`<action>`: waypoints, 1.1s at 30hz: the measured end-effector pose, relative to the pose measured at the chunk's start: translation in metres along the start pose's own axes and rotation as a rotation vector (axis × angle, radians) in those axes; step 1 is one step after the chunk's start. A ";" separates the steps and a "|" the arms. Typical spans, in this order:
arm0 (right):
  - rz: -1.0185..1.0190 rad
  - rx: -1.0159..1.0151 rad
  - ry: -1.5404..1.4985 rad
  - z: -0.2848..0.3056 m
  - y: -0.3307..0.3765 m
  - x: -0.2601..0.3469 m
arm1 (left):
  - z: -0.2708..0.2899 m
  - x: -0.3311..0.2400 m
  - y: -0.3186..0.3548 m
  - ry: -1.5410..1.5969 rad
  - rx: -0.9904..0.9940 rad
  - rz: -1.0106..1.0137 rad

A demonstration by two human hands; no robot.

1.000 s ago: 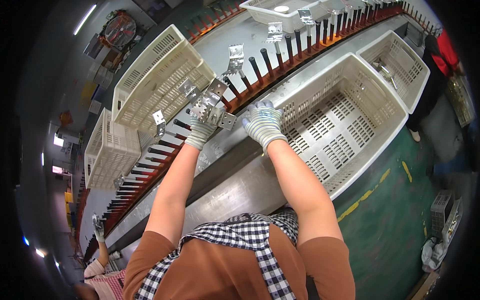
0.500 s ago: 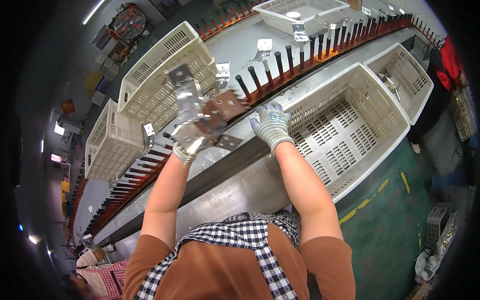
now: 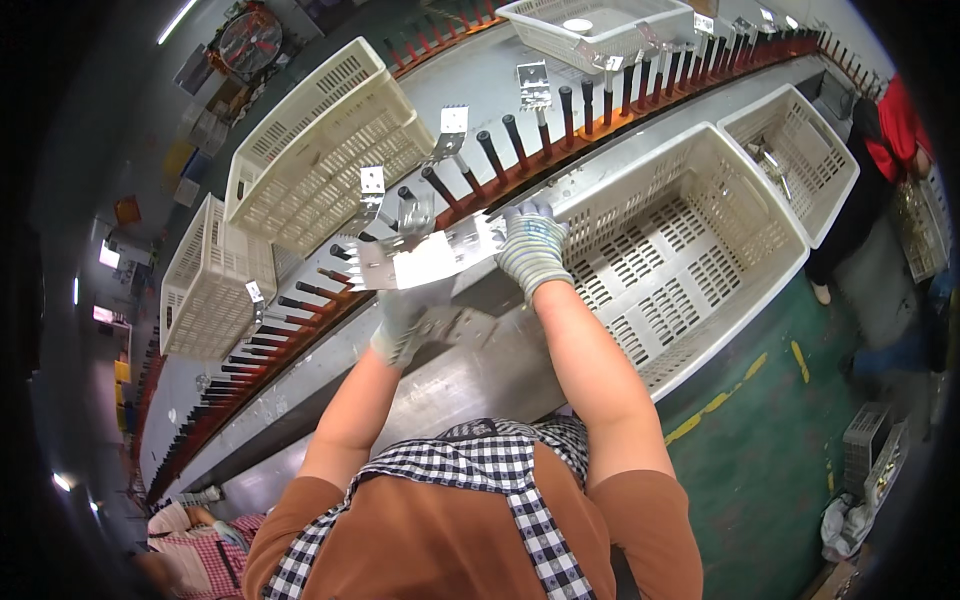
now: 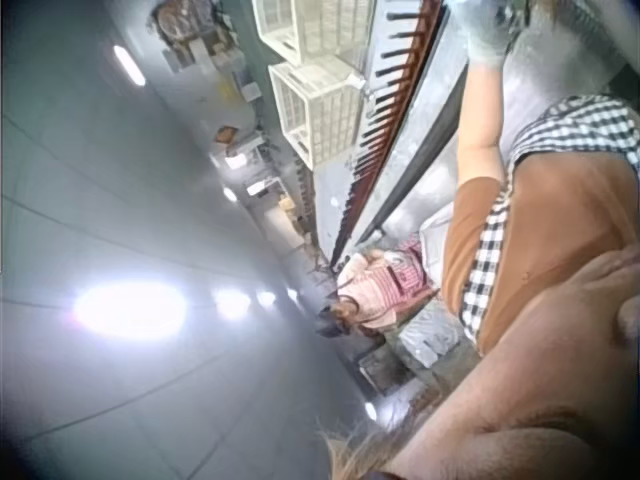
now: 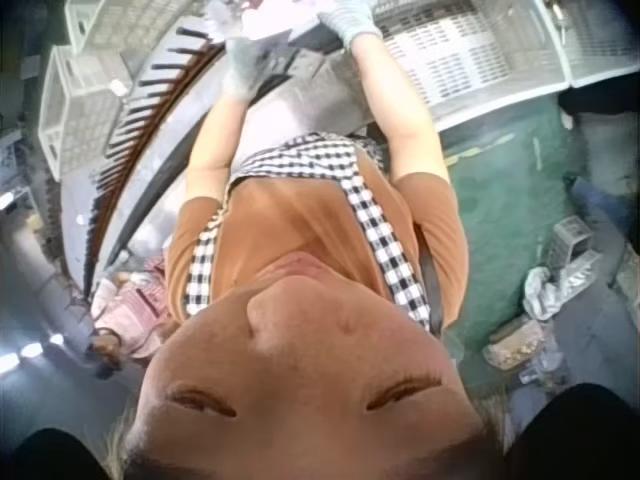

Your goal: Picking metal brackets from a large white bag and placing them onto individual hooks on a moving assembly line rack.

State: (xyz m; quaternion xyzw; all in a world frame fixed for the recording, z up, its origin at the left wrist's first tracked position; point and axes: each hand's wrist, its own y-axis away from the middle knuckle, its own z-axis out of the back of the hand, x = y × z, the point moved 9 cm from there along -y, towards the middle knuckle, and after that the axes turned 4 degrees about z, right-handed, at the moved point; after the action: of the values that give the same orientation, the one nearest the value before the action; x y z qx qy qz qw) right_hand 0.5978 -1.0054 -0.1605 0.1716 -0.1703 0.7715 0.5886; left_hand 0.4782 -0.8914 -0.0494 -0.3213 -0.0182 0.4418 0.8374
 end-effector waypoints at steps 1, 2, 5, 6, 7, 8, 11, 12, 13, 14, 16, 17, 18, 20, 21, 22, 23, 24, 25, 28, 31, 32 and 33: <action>0.000 -0.077 0.058 0.007 0.005 0.003 | 0.010 0.023 0.030 0.222 -0.061 0.234; -0.002 -0.152 0.122 0.014 0.008 0.005 | 0.025 0.029 0.058 0.188 -0.170 0.285; 0.095 -0.364 0.125 0.032 0.014 0.015 | 0.072 0.054 0.149 0.264 -0.491 0.517; 0.163 -0.452 0.099 0.038 0.019 0.024 | 0.086 0.064 0.180 0.369 -0.513 0.676; 0.257 -0.534 0.091 0.048 0.027 0.040 | 0.097 0.072 0.214 0.480 -0.549 0.833; 0.346 -0.537 -0.053 0.046 0.027 0.045 | 0.121 0.061 0.226 0.301 -0.524 0.859; 0.593 -0.565 -0.327 0.045 0.032 0.073 | 0.177 0.034 0.348 0.413 -0.967 1.061; 0.506 -0.488 -0.505 0.036 0.025 0.076 | 0.187 0.025 0.387 0.415 -1.121 1.097; 0.404 -0.403 -0.678 0.021 0.015 0.079 | 0.194 0.016 0.427 0.416 -1.280 1.117; 0.285 -0.317 -0.845 0.001 0.006 0.079 | 0.213 -0.010 0.442 0.181 -1.362 1.368; 0.218 -0.194 -0.963 -0.021 -0.017 0.101 | 0.223 -0.053 0.469 0.202 -1.660 1.399; 0.192 -0.165 -1.042 -0.036 -0.031 0.111 | 0.227 -0.066 0.490 0.131 -1.745 1.422; 0.164 -0.138 -1.120 -0.049 -0.044 0.120 | 0.232 -0.078 0.516 0.060 -1.826 1.444; 0.058 0.048 -1.281 -0.048 -0.043 0.165 | 0.222 -0.084 0.601 0.131 -1.814 1.592; 0.010 0.092 -1.289 -0.055 -0.050 0.172 | 0.208 -0.082 0.639 0.233 -1.805 1.660; -0.047 0.130 -1.295 -0.064 -0.061 0.172 | 0.196 -0.078 0.658 0.339 -1.780 1.731; 0.072 0.054 -1.291 -0.056 -0.068 0.180 | 0.193 -0.085 0.645 0.290 -1.789 1.701; 0.188 -0.027 -1.280 -0.048 -0.075 0.187 | 0.184 -0.082 0.646 0.421 -1.777 1.740; 0.259 -0.165 -1.167 -0.047 -0.092 0.183 | 0.172 -0.077 0.650 0.562 -1.747 1.773; 0.376 -0.116 -1.476 0.007 -0.051 0.237 | 0.148 -0.089 0.696 0.590 -1.733 1.809; 0.377 -0.476 -1.481 0.026 -0.043 0.200 | 0.146 -0.069 0.689 0.560 -1.678 1.821; 0.371 -0.501 -1.712 0.035 -0.026 0.198 | 0.146 -0.068 0.683 0.555 -1.684 1.824; 0.350 -0.555 -1.620 0.033 -0.018 0.187 | 0.146 -0.065 0.690 0.501 -1.700 1.857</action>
State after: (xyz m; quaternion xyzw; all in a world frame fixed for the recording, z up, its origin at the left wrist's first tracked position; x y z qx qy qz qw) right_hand 0.5709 -0.8580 -0.0431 0.4891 -0.7418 0.4220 0.1799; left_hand -0.1098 -0.5859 -0.2993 -0.7183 0.0940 0.6343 -0.2701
